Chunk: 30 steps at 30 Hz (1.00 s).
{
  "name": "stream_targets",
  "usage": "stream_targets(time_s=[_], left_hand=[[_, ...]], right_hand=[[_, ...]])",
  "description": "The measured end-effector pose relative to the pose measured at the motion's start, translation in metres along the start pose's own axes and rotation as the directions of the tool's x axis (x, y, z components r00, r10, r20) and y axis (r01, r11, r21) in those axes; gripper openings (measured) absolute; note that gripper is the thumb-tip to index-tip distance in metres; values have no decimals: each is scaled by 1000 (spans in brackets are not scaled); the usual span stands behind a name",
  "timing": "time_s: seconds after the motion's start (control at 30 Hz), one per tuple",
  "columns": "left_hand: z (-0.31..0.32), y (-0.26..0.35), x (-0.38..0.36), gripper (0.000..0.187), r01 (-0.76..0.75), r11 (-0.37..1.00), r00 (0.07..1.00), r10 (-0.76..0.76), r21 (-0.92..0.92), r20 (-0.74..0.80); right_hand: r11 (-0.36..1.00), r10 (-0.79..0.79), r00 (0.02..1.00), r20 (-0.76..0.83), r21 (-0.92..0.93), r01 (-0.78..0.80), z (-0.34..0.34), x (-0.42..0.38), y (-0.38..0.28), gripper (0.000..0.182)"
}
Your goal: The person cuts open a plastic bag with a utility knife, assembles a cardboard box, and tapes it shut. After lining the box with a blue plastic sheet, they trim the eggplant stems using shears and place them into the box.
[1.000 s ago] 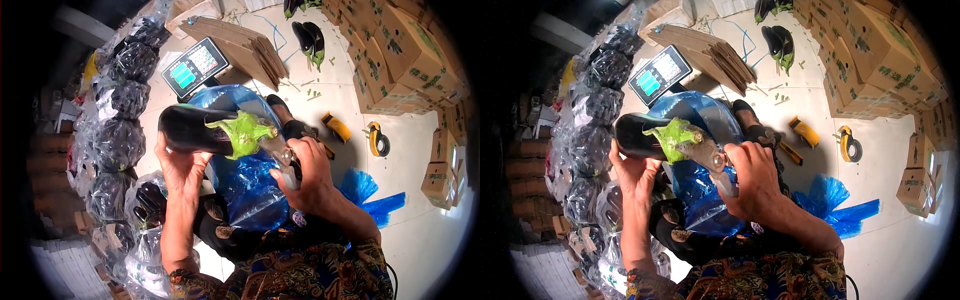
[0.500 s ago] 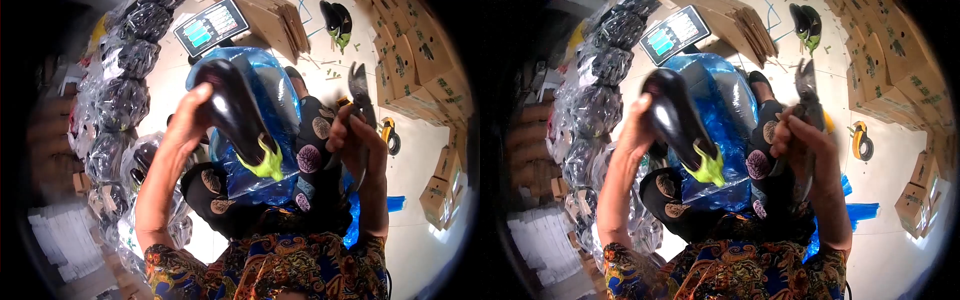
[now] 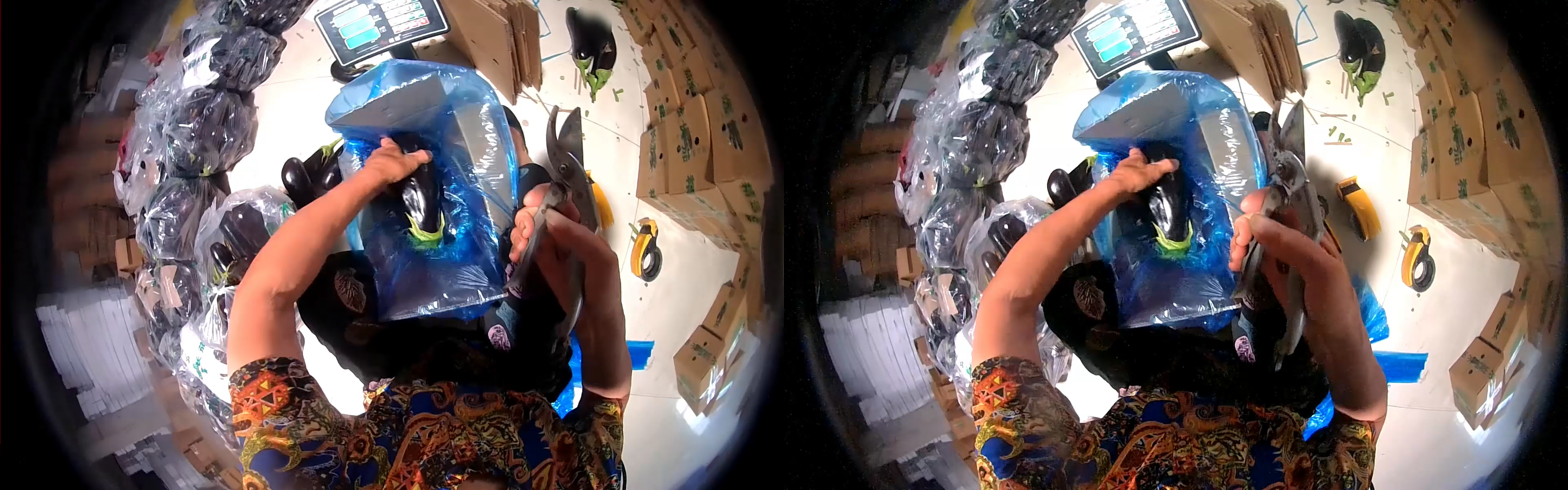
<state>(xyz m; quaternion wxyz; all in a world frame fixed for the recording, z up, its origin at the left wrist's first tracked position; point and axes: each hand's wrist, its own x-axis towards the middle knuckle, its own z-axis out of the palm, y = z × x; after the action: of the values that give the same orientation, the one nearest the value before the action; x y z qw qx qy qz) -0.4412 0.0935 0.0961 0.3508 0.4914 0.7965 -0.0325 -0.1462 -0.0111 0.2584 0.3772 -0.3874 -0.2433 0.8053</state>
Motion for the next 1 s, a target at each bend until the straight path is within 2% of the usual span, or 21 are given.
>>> stream_targets(time_s=[0.07,0.17,0.2,0.27,0.3,0.33,0.43,0.47,0.5,0.53,0.57,0.6,0.63,0.7,0.73,0.77,0.83,0.87,0.9,0.97,1.0], left_hand=[[11,7,-3,113,-13,988,1000,14,154,-5],[31,4,5,94,-122,891,992,104,437,65],[39,-2,6,83,-240,788,965,260,567,47],[52,-10,11,80,-337,655,933,328,677,147],[51,-7,3,81,-343,685,933,329,642,146],[38,7,-14,81,-336,694,942,234,637,242],[12,10,-44,57,-439,741,885,258,509,389],[0,5,-56,45,-514,761,848,381,397,368],[-19,1,-68,41,-573,772,815,504,273,285],[-36,-7,-76,35,-598,759,801,580,257,149],[-44,-27,-75,32,-670,739,723,672,78,-157],[-57,-31,-87,34,-551,834,760,514,26,-396],[-68,-47,-83,46,-448,894,750,371,-8,-547],[-57,-95,-55,64,-403,913,688,252,-69,-681],[-40,-124,-33,76,-438,846,815,230,-305,-532],[-30,-124,-42,80,-292,821,925,112,-490,-363],[-16,-130,-46,49,-165,672,976,7,-722,-217],[0,-166,-23,20,-259,690,947,41,-676,-320],[-4,-174,-28,18,-186,631,963,-33,-753,-266],[3,-200,-34,17,-246,528,969,100,-813,-228],[8,-196,-42,17,-262,605,949,19,-751,-316]], right_hand=[[998,14,1000,-18,-54,-15,6,2,-2,29],[996,26,999,-34,-79,-28,14,2,-3,32],[995,32,999,-34,-91,-35,15,2,-4,33],[993,53,998,-39,-106,-57,16,3,-4,36],[991,68,997,-45,-110,-73,15,3,-3,37],[990,83,995,-47,-114,-88,14,4,-2,39],[991,48,997,-62,-125,-56,20,6,1,44],[992,51,996,-68,-113,-59,18,6,3,49],[991,44,997,-69,-120,-52,17,6,2,49],[991,39,997,-70,-126,-48,16,5,1,50],[990,35,997,-71,-134,-45,17,4,0,51],[988,21,996,-92,-152,-35,19,4,1,54],[988,21,997,-70,-154,-31,19,6,2,54],[987,15,1000,-25,-162,-19,13,12,5,54],[987,12,1000,8,-160,-10,10,16,8,52],[987,3,1000,8,-159,-2,11,18,11,50],[987,-11,1000,7,-161,12,15,21,15,47],[988,-17,1000,-4,-152,16,17,20,15,45],[989,-23,1000,-16,-144,21,17,19,15,44],[992,-52,998,-42,-120,46,18,18,16,41],[993,-67,997,-42,-102,62,17,17,19,40]])
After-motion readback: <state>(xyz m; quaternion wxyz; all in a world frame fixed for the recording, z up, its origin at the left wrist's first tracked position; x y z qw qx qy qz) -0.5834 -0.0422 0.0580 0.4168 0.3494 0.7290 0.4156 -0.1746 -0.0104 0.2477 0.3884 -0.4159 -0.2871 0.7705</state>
